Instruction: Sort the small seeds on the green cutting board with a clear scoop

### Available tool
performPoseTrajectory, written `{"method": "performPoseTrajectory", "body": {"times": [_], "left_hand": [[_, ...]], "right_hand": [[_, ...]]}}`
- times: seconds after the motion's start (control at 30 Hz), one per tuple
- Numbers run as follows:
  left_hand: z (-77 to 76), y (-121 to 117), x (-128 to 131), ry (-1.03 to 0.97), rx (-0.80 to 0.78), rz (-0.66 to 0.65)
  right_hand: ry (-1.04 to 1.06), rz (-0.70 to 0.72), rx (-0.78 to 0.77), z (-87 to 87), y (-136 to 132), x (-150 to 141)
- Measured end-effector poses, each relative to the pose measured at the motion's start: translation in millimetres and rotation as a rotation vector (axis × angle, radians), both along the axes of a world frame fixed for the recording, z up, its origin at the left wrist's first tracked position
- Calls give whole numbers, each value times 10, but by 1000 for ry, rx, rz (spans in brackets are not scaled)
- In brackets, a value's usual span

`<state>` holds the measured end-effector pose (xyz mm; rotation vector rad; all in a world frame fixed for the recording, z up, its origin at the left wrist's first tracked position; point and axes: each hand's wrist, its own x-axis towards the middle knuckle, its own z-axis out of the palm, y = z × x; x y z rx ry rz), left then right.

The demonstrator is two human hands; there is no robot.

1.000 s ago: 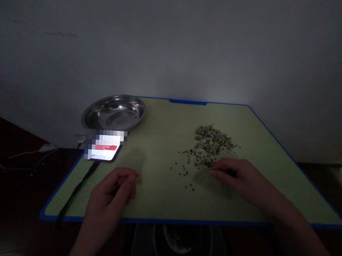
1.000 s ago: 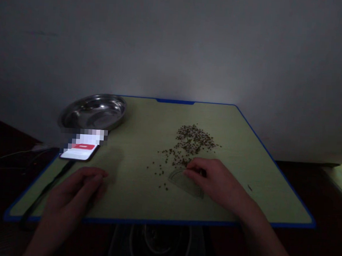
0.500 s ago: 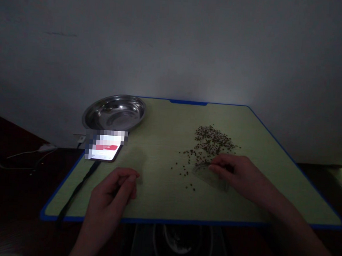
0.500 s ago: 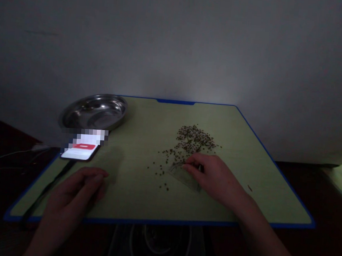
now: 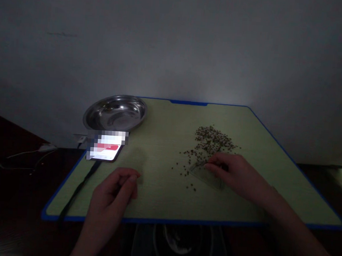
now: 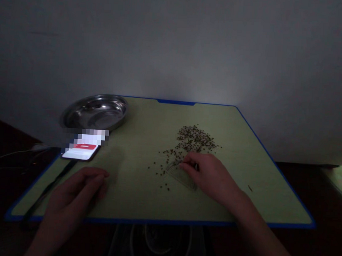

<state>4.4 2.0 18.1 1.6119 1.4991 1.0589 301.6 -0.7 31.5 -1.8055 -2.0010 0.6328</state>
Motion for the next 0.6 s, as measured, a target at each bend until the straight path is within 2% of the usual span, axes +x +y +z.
{"method": "performPoseTrajectory", "body": {"times": [0.13, 0.33, 0.47, 0.6], "left_hand": [[-7, 6, -2, 5, -2, -2], [2, 16, 4, 0, -11, -5], [0, 1, -7, 1, -4, -7], [-4, -4, -12, -3, -5, -6]], "right_hand": [[-19, 5, 0, -16, 30, -26], [-107, -80, 50, 22, 76, 78], [-28, -4, 55, 100, 106, 45], [-12, 98, 87, 202, 277, -117]]}}
